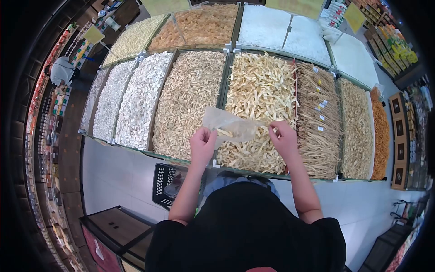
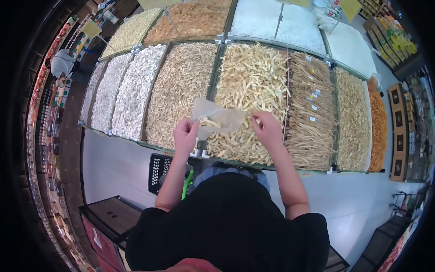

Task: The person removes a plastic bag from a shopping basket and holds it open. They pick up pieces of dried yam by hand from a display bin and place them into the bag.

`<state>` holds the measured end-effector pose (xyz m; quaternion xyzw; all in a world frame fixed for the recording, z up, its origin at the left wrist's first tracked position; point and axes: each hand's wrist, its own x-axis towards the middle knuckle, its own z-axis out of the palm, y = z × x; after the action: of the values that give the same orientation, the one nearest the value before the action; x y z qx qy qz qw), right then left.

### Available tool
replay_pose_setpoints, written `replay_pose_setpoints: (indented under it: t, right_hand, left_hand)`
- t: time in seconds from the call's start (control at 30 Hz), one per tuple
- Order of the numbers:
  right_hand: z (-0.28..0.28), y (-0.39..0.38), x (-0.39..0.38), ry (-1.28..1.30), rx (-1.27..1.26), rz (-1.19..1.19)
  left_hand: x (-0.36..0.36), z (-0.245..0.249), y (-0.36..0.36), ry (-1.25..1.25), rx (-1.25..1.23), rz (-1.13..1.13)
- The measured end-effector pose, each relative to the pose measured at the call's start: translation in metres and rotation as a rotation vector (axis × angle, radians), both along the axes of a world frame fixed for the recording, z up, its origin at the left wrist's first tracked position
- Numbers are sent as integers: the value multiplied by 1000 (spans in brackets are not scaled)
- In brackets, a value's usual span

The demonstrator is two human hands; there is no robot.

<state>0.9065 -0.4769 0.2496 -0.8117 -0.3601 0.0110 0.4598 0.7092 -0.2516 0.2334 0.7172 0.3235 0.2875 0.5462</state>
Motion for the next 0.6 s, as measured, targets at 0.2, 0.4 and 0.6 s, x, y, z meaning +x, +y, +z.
replay_pose_setpoints:
  t: [0.2, 0.4, 0.6]
  right_hand:
    - [-21, 49, -20, -198, -126, 304]
    - [-14, 75, -51, -144, 54, 352]
    - [-37, 12, -12, 210, -198, 46]
  left_hand:
    - [-3, -4, -1, 5, 2, -9]
    - [-3, -2, -2, -40, -72, -19]
    - [-8, -9, 2, -69, -117, -16]
